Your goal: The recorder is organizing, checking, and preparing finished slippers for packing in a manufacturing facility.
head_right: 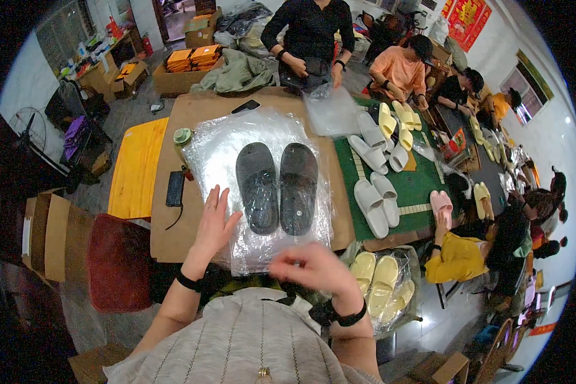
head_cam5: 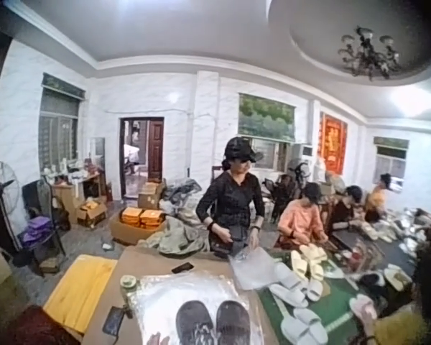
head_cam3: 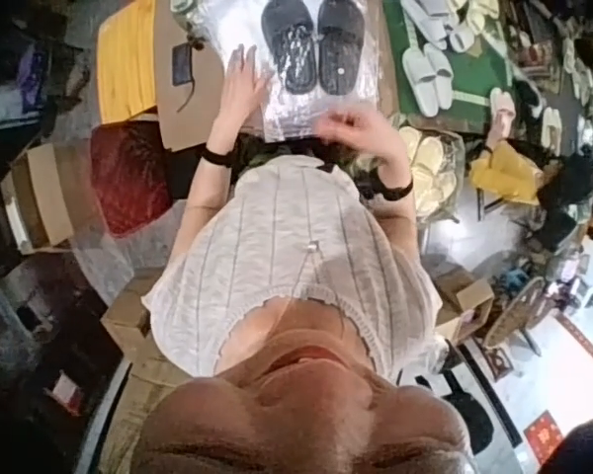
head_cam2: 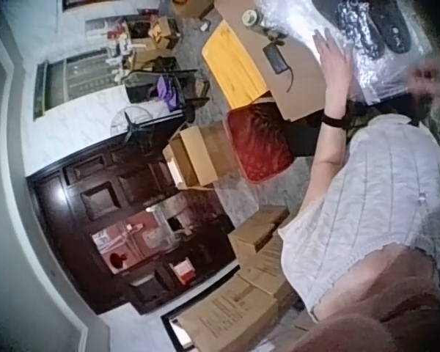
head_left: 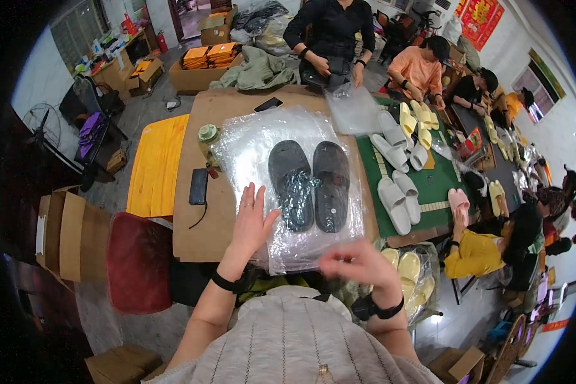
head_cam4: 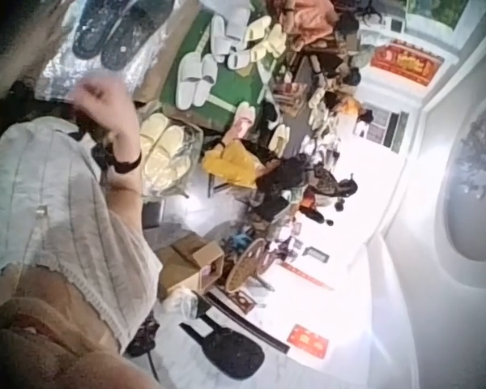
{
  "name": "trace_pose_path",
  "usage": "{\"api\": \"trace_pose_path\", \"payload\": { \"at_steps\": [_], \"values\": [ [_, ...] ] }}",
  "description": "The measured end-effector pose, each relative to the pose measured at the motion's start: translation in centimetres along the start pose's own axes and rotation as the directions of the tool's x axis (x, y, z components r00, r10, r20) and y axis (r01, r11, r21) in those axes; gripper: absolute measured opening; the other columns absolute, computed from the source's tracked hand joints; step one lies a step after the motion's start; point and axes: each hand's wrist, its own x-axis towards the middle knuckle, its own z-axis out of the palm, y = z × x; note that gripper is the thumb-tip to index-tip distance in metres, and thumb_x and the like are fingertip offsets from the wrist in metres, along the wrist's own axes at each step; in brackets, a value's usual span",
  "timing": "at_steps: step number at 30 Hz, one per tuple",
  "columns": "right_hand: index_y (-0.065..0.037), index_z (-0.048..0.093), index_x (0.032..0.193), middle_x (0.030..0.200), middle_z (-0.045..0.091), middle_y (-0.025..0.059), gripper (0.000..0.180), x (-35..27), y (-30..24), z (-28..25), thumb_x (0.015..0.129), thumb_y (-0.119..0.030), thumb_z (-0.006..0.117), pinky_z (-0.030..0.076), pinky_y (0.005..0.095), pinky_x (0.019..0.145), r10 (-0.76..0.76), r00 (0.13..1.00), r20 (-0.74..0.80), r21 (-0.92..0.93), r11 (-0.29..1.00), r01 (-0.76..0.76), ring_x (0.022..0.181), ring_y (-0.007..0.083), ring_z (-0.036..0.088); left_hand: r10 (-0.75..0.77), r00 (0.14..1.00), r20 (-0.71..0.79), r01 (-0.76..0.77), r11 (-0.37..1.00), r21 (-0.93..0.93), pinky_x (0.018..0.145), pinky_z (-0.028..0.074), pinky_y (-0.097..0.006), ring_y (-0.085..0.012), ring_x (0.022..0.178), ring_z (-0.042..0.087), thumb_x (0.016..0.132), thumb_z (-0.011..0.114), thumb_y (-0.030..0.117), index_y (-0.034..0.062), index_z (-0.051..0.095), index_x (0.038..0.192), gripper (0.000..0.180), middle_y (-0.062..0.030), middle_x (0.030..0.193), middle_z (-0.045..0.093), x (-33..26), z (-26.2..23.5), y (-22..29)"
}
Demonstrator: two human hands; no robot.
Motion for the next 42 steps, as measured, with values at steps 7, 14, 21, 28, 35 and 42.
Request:
{"api": "trace_pose_path", "payload": {
  "at_steps": [7, 14, 21, 28, 35, 42],
  "values": [
    [0.0, 0.069, 0.088, 0.085, 0.069, 0.0167, 0.053, 11.9, 7.2, -2.9, 0.08, -0.052, 0.07, 0.054, 0.0412, 0.071, -0.083, 0.68, -0.728, -0.457, 0.798, -0.392, 0.079, 0.0322, 0.068, 0.008, 0.988, 0.157, -0.014, 0.999, 0.037, 0.11, 0.032, -0.051, -0.0542, 0.132, 0.032, 0.094, 0.057, 0.04, 0.0, 0.038, 0.143, 0.066, -0.041, 0.14, 0.035, 0.4, 3.0, -0.6],
    [-0.001, 0.058, 0.093, 0.091, 0.064, 0.0162, 0.052, 16.9, 11.2, 0.3, 0.077, -0.048, 0.074, 0.053, 0.0466, 0.071, -0.125, 0.577, -0.807, -0.478, 0.712, -0.514, 0.088, 0.0346, 0.064, 0.025, 0.981, 0.191, -0.045, 0.994, 0.103, 0.115, 0.023, -0.051, -0.0579, 0.134, 0.027, 0.092, 0.053, 0.05, 0.0029, 0.035, 0.147, 0.074, -0.0465, 0.14, 0.029, -0.9, 3.7, -0.4],
    [-0.005, 0.059, 0.083, 0.083, 0.065, 0.0118, 0.023, 18.0, 12.3, 0.8, 0.081, -0.027, 0.066, 0.053, 0.0463, 0.068, -0.25, 0.58, -0.775, -0.561, 0.694, -0.451, 0.083, 0.0326, 0.064, -0.079, 0.971, 0.225, 0.054, 0.992, 0.115, 0.116, 0.024, -0.049, -0.0524, 0.14, 0.022, 0.088, 0.056, 0.061, -0.0045, 0.024, 0.149, 0.095, -0.0397, 0.146, 0.026, -1.5, 2.6, 0.3],
    [-0.002, 0.056, 0.071, 0.072, 0.061, 0.0168, 0.026, 13.0, 14.0, -2.6, 0.078, -0.026, 0.065, 0.049, 0.0479, 0.065, -0.166, 0.48, -0.861, -0.381, 0.836, -0.395, 0.073, 0.0374, 0.061, 0.0, 0.956, 0.294, -0.015, 0.999, 0.048, 0.117, 0.02, -0.048, -0.05, 0.141, 0.022, 0.079, 0.067, 0.06, -0.0138, 0.026, 0.144, 0.106, -0.0368, 0.148, 0.027, -0.3, 3.1, -0.3],
    [-0.002, 0.058, 0.074, 0.071, 0.061, 0.0174, 0.031, -2.1, 21.6, -3.5, 0.076, -0.032, 0.067, 0.047, 0.048, 0.063, 0.094, 0.24, -0.966, -0.043, 0.86, -0.509, 0.072, 0.0389, 0.06, -0.093, 0.925, 0.367, 0.068, 0.995, 0.079, 0.117, 0.018, -0.05, -0.0482, 0.144, 0.013, 0.08, 0.072, 0.05, -0.0032, 0.022, 0.15, 0.102, -0.0374, 0.152, 0.015, -0.1, 1.7, 0.6],
    [-0.002, 0.06, 0.076, 0.078, 0.064, 0.0152, 0.029, -21.9, 31.7, 0.1, 0.08, -0.03, 0.066, 0.051, 0.0482, 0.068, 0.38, -0.216, -0.899, 0.376, 0.421, -0.825, 0.076, 0.0358, 0.064, -0.093, 0.916, 0.391, 0.027, 0.985, 0.171, 0.117, 0.019, -0.049, -0.0484, 0.144, 0.014, 0.081, 0.071, 0.046, -0.002, 0.023, 0.15, 0.097, -0.0367, 0.152, 0.016, -0.2, 3.3, 1.2]
  ]
}}
